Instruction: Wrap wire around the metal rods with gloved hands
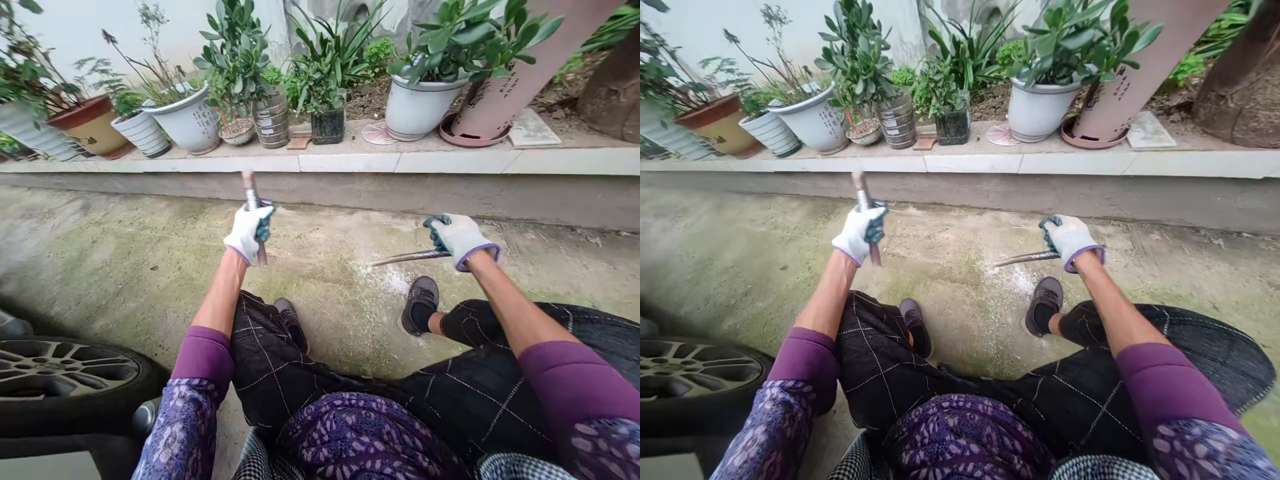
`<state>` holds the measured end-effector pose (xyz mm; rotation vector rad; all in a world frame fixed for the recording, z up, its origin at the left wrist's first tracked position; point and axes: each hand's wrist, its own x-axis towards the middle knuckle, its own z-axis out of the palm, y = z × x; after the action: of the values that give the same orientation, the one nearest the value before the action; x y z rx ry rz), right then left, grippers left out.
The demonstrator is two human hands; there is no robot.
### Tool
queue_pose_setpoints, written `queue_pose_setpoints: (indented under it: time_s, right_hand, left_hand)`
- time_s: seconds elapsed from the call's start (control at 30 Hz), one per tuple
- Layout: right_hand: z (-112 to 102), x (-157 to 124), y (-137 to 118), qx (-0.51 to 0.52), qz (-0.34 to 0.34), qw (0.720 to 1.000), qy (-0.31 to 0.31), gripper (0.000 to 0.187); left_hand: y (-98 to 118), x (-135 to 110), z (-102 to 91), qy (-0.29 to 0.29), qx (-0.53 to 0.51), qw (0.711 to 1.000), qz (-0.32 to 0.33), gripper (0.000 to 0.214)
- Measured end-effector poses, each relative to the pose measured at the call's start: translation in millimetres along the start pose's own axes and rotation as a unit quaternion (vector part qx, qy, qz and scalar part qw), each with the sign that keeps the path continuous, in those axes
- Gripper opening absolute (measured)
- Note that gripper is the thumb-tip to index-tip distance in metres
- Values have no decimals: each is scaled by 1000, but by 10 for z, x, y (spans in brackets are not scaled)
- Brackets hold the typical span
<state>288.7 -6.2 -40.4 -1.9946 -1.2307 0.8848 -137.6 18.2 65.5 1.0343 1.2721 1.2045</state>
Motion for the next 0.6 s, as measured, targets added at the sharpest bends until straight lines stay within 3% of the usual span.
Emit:
queue_pose_setpoints:
  time_s: [0.07, 0.13, 0.23, 0.33, 0.43, 0.53, 0.6]
  right_hand:
    - [-26, 65, -193, -77, -32, 996, -32, 13]
    - [-7, 102, -464, -96, -92, 989, -68, 19]
    - [145, 51, -876, 48, -142, 976, -160, 41]
    - [427, -93, -1130, 148, -164, 936, -274, 57]
    - [677, -232, -1191, 181, -161, 897, -369, 54]
    - [739, -299, -1130, 193, -136, 854, -464, 43]
    - [701, -298, -1057, 156, -115, 869, -456, 39]
  left_hand:
    - [-47, -37, 127, -10, 89, 996, -25, 27]
    - [-112, -66, 318, -66, 175, 982, -35, 24]
    - [-195, -67, 662, -134, 252, 958, -10, 19]
    - [-236, -34, 955, -182, 285, 941, 0, 18]
    - [-269, -10, 1115, -207, 284, 936, -19, 19]
    - [-325, -14, 1169, -205, 265, 940, -66, 26]
    - [-371, -23, 1187, -209, 256, 940, -84, 28]
